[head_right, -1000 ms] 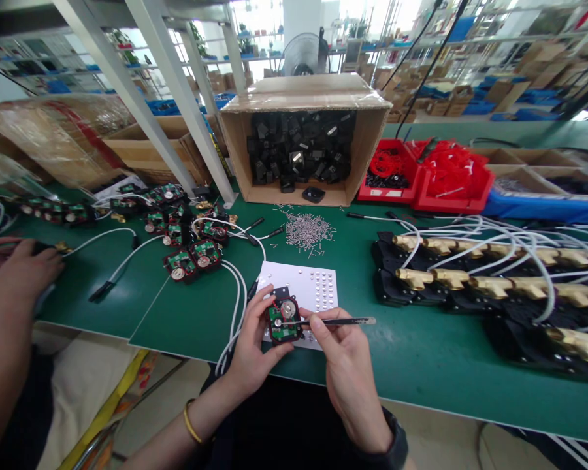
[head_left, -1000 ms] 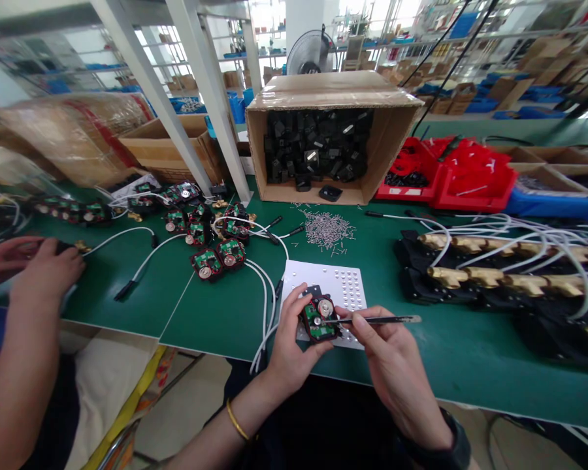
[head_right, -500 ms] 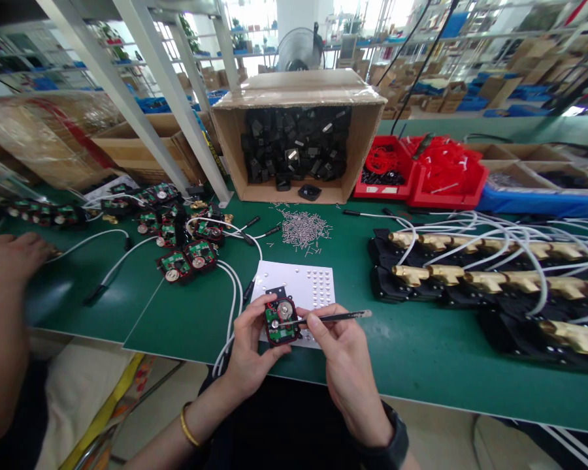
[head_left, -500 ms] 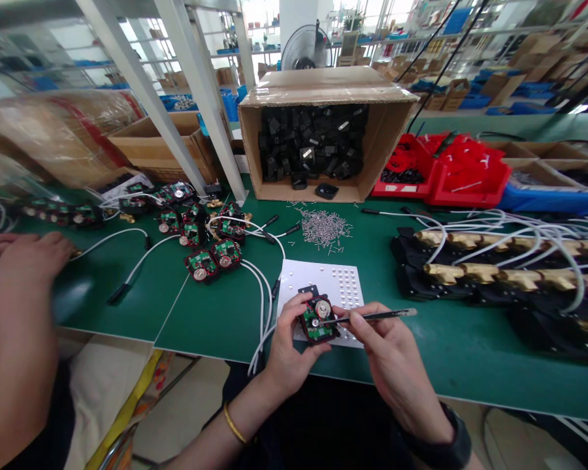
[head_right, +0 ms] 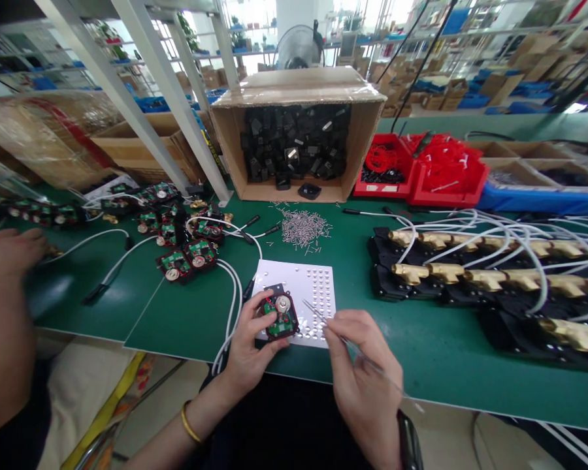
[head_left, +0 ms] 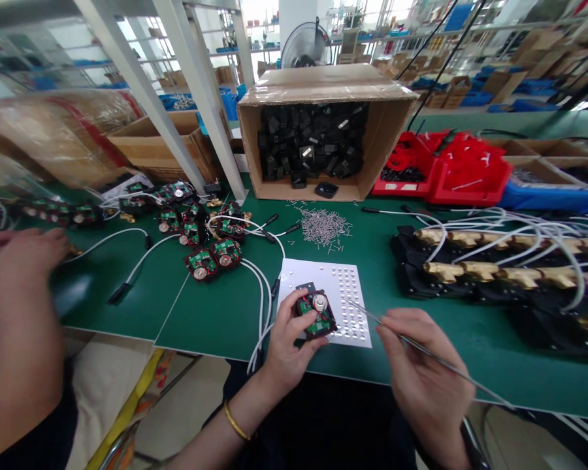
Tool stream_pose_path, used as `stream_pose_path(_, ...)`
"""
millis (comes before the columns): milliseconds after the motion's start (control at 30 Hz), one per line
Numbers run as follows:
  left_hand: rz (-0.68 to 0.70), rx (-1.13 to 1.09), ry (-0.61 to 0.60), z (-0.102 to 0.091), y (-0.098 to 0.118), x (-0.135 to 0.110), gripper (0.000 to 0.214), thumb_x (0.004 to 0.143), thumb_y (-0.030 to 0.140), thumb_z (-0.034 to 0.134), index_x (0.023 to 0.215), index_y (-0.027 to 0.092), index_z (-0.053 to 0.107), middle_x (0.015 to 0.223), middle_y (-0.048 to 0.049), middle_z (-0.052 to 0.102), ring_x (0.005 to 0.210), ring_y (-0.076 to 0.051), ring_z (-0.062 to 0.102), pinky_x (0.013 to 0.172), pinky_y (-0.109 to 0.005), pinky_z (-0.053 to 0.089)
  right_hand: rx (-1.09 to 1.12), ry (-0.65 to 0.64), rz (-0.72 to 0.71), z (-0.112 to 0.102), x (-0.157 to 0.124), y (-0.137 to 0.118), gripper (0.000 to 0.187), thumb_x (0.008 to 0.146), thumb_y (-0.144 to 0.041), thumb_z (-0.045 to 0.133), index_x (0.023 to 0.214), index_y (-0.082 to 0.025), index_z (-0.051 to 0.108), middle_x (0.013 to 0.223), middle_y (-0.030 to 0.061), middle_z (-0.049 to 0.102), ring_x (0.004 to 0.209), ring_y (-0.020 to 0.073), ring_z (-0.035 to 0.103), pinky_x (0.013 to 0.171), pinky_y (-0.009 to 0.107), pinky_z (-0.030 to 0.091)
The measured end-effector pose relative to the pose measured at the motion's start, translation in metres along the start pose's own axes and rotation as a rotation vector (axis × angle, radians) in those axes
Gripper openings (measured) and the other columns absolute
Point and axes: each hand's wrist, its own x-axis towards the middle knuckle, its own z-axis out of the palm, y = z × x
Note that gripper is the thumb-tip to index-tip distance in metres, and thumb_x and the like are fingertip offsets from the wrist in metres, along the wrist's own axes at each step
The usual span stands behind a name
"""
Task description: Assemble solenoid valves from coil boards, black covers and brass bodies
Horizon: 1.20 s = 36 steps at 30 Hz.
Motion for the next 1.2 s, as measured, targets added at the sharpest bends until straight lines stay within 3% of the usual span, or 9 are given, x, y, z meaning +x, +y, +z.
stream_pose_path(67,-0.079,-0.062,0.018,0.001,-0.001,-0.002,0.042,0.076,0.017,0.066,0.111,0.027,0.047,0.133,-0.0091,0.039,0.123,-0.028,0.041,0.100,-0.052,0.037,0.061,0.029,0.086,-0.006,-0.001,-0.001,0.008,0.075,-0.022,0.067,0.082,-0.026,0.065,0.082,0.0034,0.065,0.074,0.0202,0.063,0.068,0.034,0.052)
stream_pose_path(167,-0.245,-0.216,0.045,0.004,-0.001,-0.009,0.062,0.074,0.020,0.069,0.125,0.027,0.035,0.131,-0.0115,0.039,0.123,-0.027,0.042,0.102,-0.049,0.037,0.267,-0.154,0.374,-0.005,-0.006,0.002,0.012,0.075,-0.026,0.068,0.085,-0.023,0.063,0.082,0.0052,0.070,0.070,0.0207,0.067,0.065,0.033,0.056)
stream_pose_path(267,-0.324,-0.270,0.028,0.004,-0.001,-0.015,0.076,0.071,0.021,0.071,0.133,0.026,0.026,0.131,-0.0118,0.040,0.122,-0.027,0.042,0.104,-0.045,0.036,0.348,-0.219,0.487,0.004,-0.014,0.003,0.015,0.068,-0.029,0.074,0.077,-0.021,0.064,0.077,0.0061,0.072,0.068,0.0213,0.069,0.064,0.032,0.058)
stream_pose_path(567,-0.262,-0.148,-0.024,-0.002,-0.002,-0.014,0.069,0.072,0.020,0.071,0.129,0.025,0.034,0.132,-0.0116,0.040,0.125,-0.028,0.039,0.105,-0.048,0.034,0.135,-0.168,0.382,0.021,-0.024,-0.001,0.011,0.066,-0.031,0.074,0.071,-0.023,0.068,0.072,0.0040,0.071,0.066,0.0208,0.068,0.059,0.028,0.057)
stream_pose_path(733,-0.200,0.032,-0.099,-0.006,0.004,-0.008,0.068,0.074,0.022,0.068,0.133,0.030,0.034,0.131,-0.0101,0.040,0.123,-0.029,0.040,0.104,-0.050,0.035,0.031,-0.175,0.309,0.006,-0.017,0.002,0.013,0.069,-0.034,0.072,0.075,-0.023,0.069,0.073,0.0040,0.070,0.066,0.0213,0.067,0.060,0.031,0.055)
stream_pose_path(833,-0.221,0.119,-0.189,-0.008,0.005,-0.002,0.070,0.074,0.019,0.066,0.134,0.032,0.034,0.133,-0.0098,0.039,0.123,-0.031,0.041,0.104,-0.050,0.036,0.001,-0.049,0.182,-0.005,0.027,0.001,0.019,0.081,-0.040,0.058,0.081,-0.023,0.066,0.083,0.0048,0.068,0.074,0.0200,0.065,0.066,0.031,0.052)
stream_pose_path(933,-0.186,0.142,-0.220,-0.007,-0.004,0.000,0.067,0.076,0.025,0.063,0.136,0.030,0.032,0.135,-0.0122,0.037,0.125,-0.032,0.040,0.103,-0.050,0.036,-0.152,0.005,-0.033,0.012,0.097,0.004,0.036,0.092,-0.042,0.036,0.076,-0.020,0.060,0.092,0.0064,0.064,0.088,0.0196,0.060,0.074,0.030,0.046)
stream_pose_path(1033,-0.029,0.073,-0.101,-0.001,-0.020,-0.004,0.061,0.079,0.033,0.059,0.133,0.029,0.033,0.134,-0.0135,0.039,0.123,-0.032,0.043,0.098,-0.049,0.042,-0.555,-0.167,-0.016,0.061,0.167,0.022,0.034,0.093,-0.035,0.030,0.085,-0.018,0.059,0.075,0.0052,0.060,0.070,0.0187,0.059,0.064,0.030,0.045)
stream_pose_path(1200,-0.068,0.069,-0.019,0.003,-0.037,-0.010,0.043,0.075,0.029,0.064,0.114,0.039,0.050,0.136,-0.0042,0.041,0.116,-0.029,0.051,0.086,-0.038,0.053,-0.717,-0.203,0.014,0.144,0.238,0.061,0.023,0.081,-0.015,0.053,0.103,-0.016,0.060,0.111,0.0157,0.052,0.087,0.0259,0.061,0.075,0.037,0.042)
